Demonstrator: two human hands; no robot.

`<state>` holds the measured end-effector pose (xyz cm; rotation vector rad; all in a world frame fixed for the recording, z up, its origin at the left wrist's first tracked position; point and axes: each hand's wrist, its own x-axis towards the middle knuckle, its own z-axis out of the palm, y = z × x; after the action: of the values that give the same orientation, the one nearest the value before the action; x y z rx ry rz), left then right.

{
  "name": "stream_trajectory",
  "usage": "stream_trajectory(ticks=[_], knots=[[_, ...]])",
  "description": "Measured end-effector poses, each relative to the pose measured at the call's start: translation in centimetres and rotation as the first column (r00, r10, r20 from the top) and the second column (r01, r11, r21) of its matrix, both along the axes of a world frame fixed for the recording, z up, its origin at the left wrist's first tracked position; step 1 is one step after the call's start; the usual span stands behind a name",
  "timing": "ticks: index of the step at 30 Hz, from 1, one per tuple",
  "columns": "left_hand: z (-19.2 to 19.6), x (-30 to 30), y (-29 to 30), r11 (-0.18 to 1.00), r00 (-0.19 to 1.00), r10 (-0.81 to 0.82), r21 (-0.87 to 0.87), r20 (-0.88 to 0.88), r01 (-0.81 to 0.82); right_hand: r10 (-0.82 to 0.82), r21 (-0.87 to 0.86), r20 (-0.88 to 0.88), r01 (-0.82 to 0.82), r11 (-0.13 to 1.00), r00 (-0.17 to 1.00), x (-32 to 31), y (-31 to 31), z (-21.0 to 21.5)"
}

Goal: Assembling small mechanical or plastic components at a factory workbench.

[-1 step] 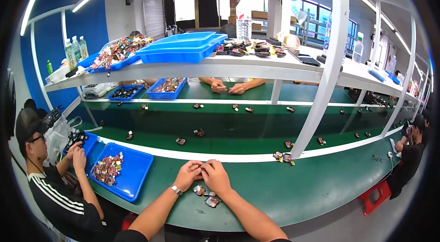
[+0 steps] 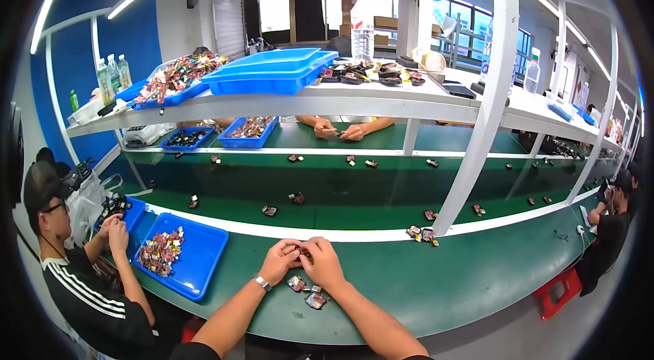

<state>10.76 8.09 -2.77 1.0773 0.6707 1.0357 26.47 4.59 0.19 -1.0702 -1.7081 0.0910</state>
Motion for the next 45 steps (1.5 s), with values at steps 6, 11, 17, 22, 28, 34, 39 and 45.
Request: stream_trajectory(ticks=[6,11,17,22,28,34,39,45], knots=[[0.0,0.5,0.1,1.0,0.999,0.022,0.006,-0.041,-0.022,0.079,-0.203,-0.251,-0.132,0.97,0.965,0.8,0.8,-1.4],[0.0,0.7,0.0,0.996,0.987,0.086,0.036,-0.133,-0.082,0.053,-0.223,-0.258,-0.113,0.968,0.965,0.4,1.0,-1.7],[-0.5,0.9,0.1,0.986,0.972,0.145,0.114,-0.183,-0.125,0.062,-0.195,-0.24,-0.111,0.975,0.969,0.2,0.5,-1.5],[-0.7,0.9,0.0,0.981,0.971,0.156,0.142,-0.179,-0.132,0.05,-0.181,-0.231,-0.093,0.979,0.972,-0.2,0.4,-1.5],[-0.5,1.1,-0.1,0.983,0.976,0.136,0.146,-0.173,-0.111,0.013,-0.224,-0.282,-0.079,0.971,0.959,-0.1,0.8,-2.4],[-0.4,1.0,-0.2,0.977,0.966,0.158,0.177,-0.207,-0.121,-0.007,-0.251,-0.295,-0.071,0.965,0.956,-0.5,0.5,-1.7],[-0.6,0.7,-0.1,0.972,0.962,0.157,0.206,-0.222,-0.112,0.019,-0.312,-0.386,-0.15,0.938,0.922,-0.3,0.4,-1.4],[-0.7,1.0,0.1,0.984,0.974,0.134,0.139,-0.183,-0.109,0.054,-0.408,-0.574,-0.343,0.846,0.817,1.0,1.3,-2.3]])
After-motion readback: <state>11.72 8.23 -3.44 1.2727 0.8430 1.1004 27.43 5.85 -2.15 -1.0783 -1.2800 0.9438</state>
